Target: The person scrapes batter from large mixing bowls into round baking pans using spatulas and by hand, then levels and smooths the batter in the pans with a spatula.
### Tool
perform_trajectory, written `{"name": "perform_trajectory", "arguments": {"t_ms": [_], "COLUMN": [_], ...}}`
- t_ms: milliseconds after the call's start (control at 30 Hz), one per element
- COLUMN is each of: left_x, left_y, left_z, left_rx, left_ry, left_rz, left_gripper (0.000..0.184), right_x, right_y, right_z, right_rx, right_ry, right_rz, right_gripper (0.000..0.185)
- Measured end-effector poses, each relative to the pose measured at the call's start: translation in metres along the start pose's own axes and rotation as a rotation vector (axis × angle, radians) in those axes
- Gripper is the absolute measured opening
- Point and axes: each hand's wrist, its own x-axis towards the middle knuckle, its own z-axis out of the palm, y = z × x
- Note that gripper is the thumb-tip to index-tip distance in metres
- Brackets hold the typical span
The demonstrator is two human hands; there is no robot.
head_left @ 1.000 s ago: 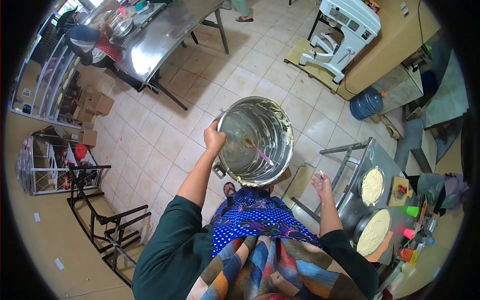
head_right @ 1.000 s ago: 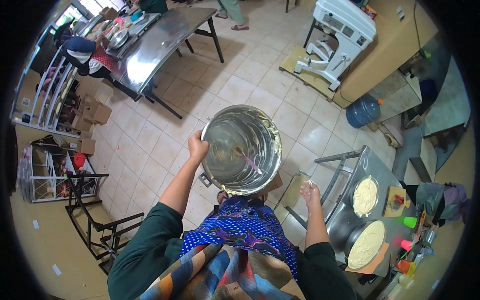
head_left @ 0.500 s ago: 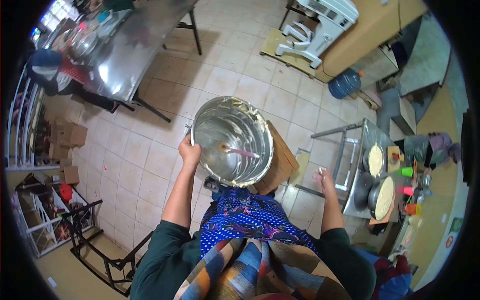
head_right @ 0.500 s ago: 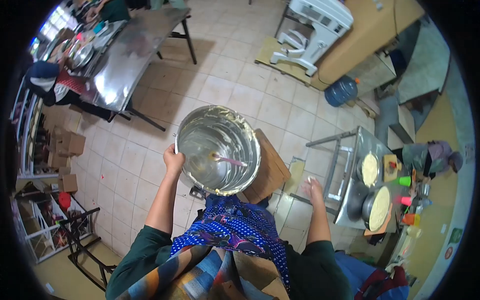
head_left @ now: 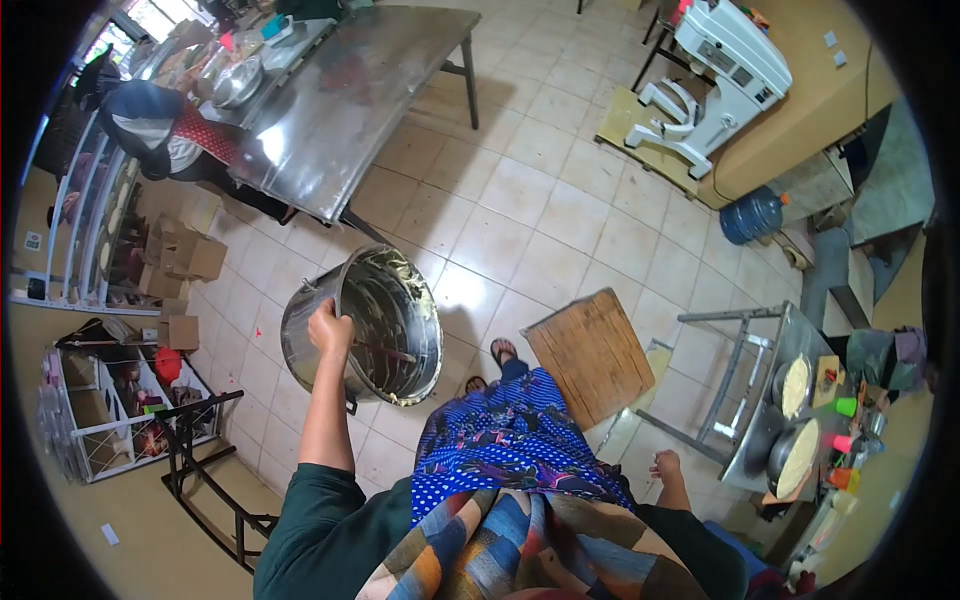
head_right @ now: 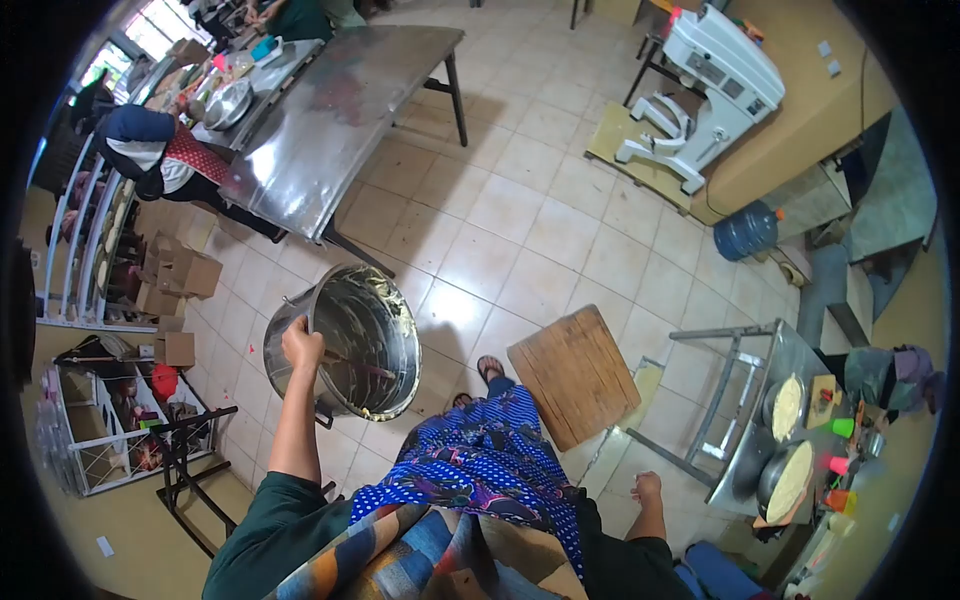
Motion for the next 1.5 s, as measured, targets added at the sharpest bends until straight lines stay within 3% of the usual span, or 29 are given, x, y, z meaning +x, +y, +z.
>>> {"name": "perform_trajectory", "arguments": {"t_ms": [100,233,300,367,567,700,767,933,1067,1167,1267,1433,1500], "left_x": [0.03,0.051,0.059,0.064,0.094,0.136,0.161,0.228,0.305,0.377,0.431,0.508,0.521], "left_y": [0.009,0.031,0.054,0.077,0.191,0.271,0.304,0.405,0.478,0.537,0.6,0.71,0.745], "left_z": [-0.009,0.007,0.027,0.059,0.102,0.119,0.128,0.129,0.147,0.156,0.152,0.165,0.165], "left_rx": [0.06,-0.076,-0.043,-0.103,-0.433,-0.674,-0.802,-0.847,-0.872,-0.799,-0.979,-1.174,-1.158], "left_ry": [-0.031,0.019,-0.076,-0.026,-0.099,-0.164,-0.275,-0.317,-0.373,-0.378,-0.491,-0.619,-0.664], "left_rz": [-0.066,-0.076,-0.108,-0.101,-0.102,-0.024,-0.047,0.108,0.213,0.284,0.268,0.279,0.31], "left_gripper": [0.019,0.026,0.03,0.032,0.027,0.015,0.014,0.022,0.022,0.018,0.017,0.021,0.02], "right_x": [0.019,0.062,0.101,0.072,0.012,-0.007,0.013,-0.026,-0.016,-0.012,-0.068,-0.059,-0.084], "right_y": [-0.061,-0.192,-0.266,-0.354,-0.531,-0.613,-0.648,-0.741,-0.813,-0.882,-0.95,-1.055,-1.077], "right_z": [0.022,0.069,0.101,0.141,0.223,0.203,0.196,0.13,0.118,0.108,0.07,0.019,0.005], "right_rx": [-0.018,0.044,0.294,0.397,0.181,0.249,0.475,0.699,0.775,0.959,0.979,1.013,1.059], "right_ry": [-0.038,-0.112,-0.337,-0.528,-0.581,-0.575,-0.713,-0.492,-0.593,-0.615,-0.451,-0.373,-0.236], "right_rz": [-0.052,-0.297,-0.431,-0.464,-0.473,-0.454,-0.591,-0.483,-0.454,-0.644,-0.798,-0.914,-0.931], "right_gripper": [0.011,0.009,0.015,0.017,0.038,0.045,0.053,0.037,0.039,0.042,0.043,0.046,0.051]}}
